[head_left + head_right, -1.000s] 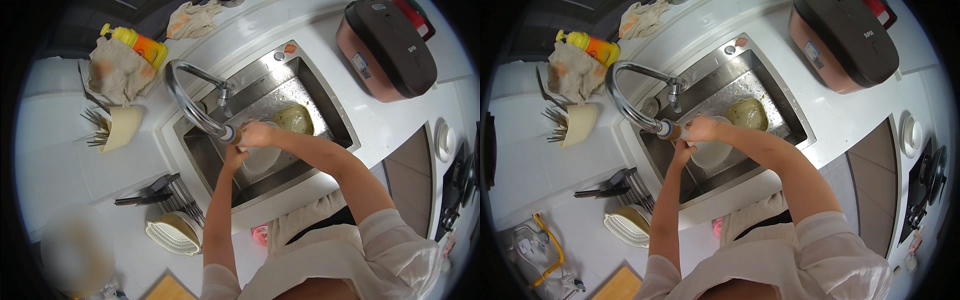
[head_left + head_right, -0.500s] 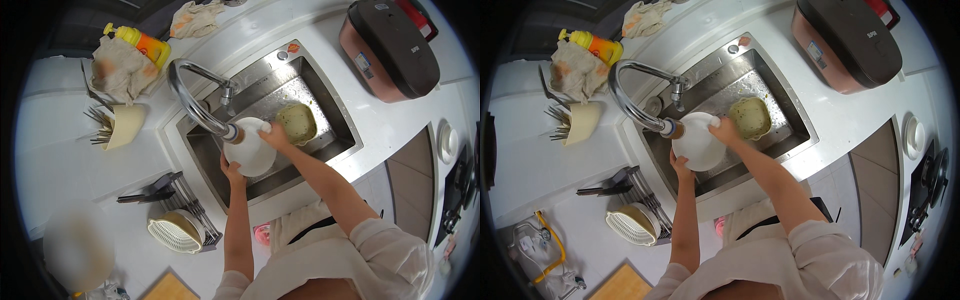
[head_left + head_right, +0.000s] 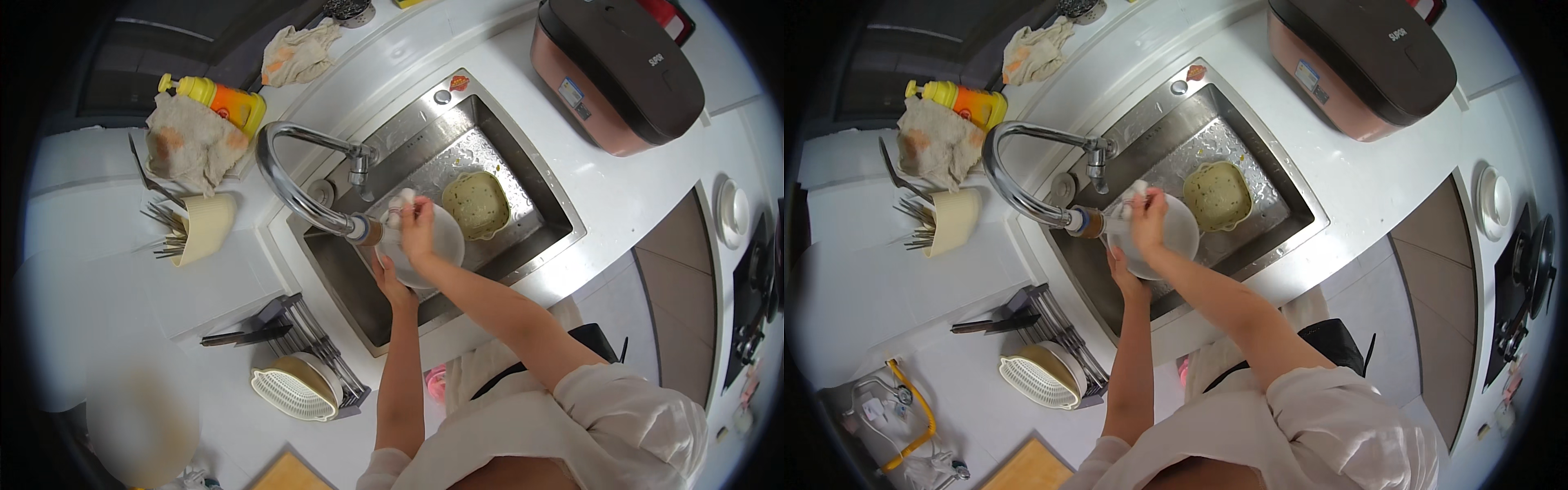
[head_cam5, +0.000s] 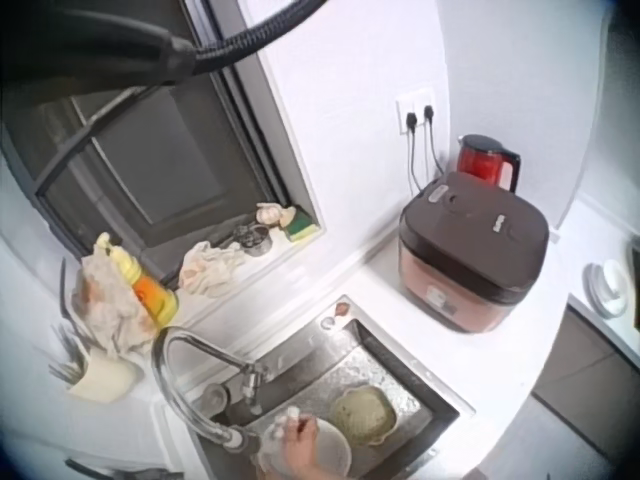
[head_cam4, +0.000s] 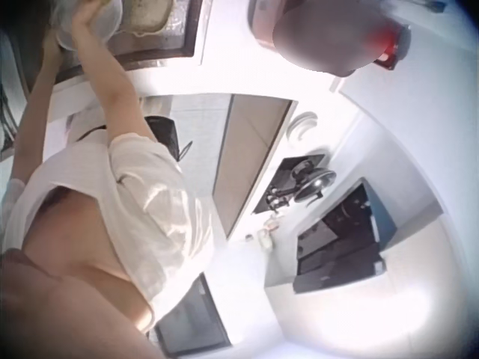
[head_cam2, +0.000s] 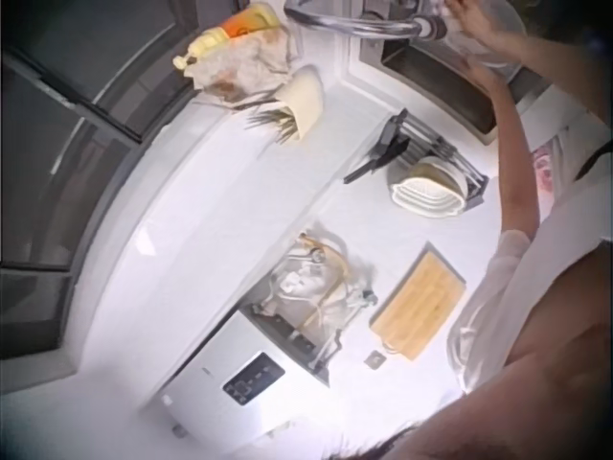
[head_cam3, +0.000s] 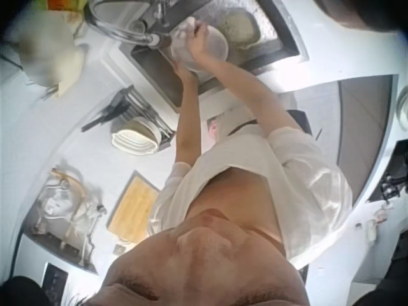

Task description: The person washes several dishes in a kitchen sink using a cloth and running water. They scrub and rinse a white bowl, a small white plate, a larger white plate, and a yellowish bowl, then place the cleaned items on the countertop.

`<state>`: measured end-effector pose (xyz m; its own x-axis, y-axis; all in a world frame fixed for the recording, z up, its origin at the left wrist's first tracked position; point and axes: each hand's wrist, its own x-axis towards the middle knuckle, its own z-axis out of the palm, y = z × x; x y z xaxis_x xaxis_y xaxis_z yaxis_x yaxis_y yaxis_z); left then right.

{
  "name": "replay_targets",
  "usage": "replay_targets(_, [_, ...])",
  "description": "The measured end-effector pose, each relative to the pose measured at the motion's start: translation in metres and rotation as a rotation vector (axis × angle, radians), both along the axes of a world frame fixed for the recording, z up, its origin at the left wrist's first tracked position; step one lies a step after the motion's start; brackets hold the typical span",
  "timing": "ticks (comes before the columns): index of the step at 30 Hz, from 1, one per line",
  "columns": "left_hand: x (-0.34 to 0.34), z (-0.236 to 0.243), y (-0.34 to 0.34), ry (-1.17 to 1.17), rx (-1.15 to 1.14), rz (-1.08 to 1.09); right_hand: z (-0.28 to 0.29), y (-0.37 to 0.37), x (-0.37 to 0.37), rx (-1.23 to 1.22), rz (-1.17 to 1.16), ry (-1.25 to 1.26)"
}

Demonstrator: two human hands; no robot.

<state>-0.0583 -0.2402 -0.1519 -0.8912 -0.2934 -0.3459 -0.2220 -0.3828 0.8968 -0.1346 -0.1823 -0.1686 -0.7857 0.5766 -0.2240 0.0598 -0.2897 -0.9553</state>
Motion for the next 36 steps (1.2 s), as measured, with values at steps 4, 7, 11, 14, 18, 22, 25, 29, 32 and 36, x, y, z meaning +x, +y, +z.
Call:
replay_targets(4, [0.004,-0.007,-0.003,-0.019,0.33,-0.036,0.001,-0.008,0.034,0.137,0.407,0.162])
replay_targets(7, [-0.001,-0.01,-0.018,0.022,0.312,-0.18,-0.008,0.015,0.057,0.152,0.878,0.012])
replay_targets(11, [-0.01,0.019,-0.02,0.077,0.114,-0.265,0.019,0.073,0.058,0.61,1.53,0.111])
replay_targets(14, [-0.012,0.032,-0.023,-0.052,0.14,-0.264,0.048,0.105,0.036,1.329,1.732,0.259])
replay_targets(18, [-0.012,0.044,-0.026,-0.219,0.295,-0.228,0.031,0.103,-0.005,1.741,1.361,0.772])
replay_targets(22, [-0.014,0.032,-0.028,-0.228,0.394,-0.203,0.052,0.077,-0.012,1.497,1.238,1.245])
replay_targets(25, [-0.016,0.02,-0.025,-0.269,0.43,-0.168,0.035,0.068,-0.016,1.423,1.296,1.396])
replay_targets(29, [-0.019,0.015,-0.025,-0.198,0.366,-0.112,0.01,0.086,-0.017,1.509,1.197,0.964])
replay_targets(32, [-0.022,0.013,-0.019,-0.15,0.15,-0.059,-0.007,0.081,0.013,1.479,1.203,0.487])
replay_targets(36, [-0.021,0.017,-0.007,-0.189,-0.067,0.014,0.002,0.066,0.034,0.944,1.441,-0.177])
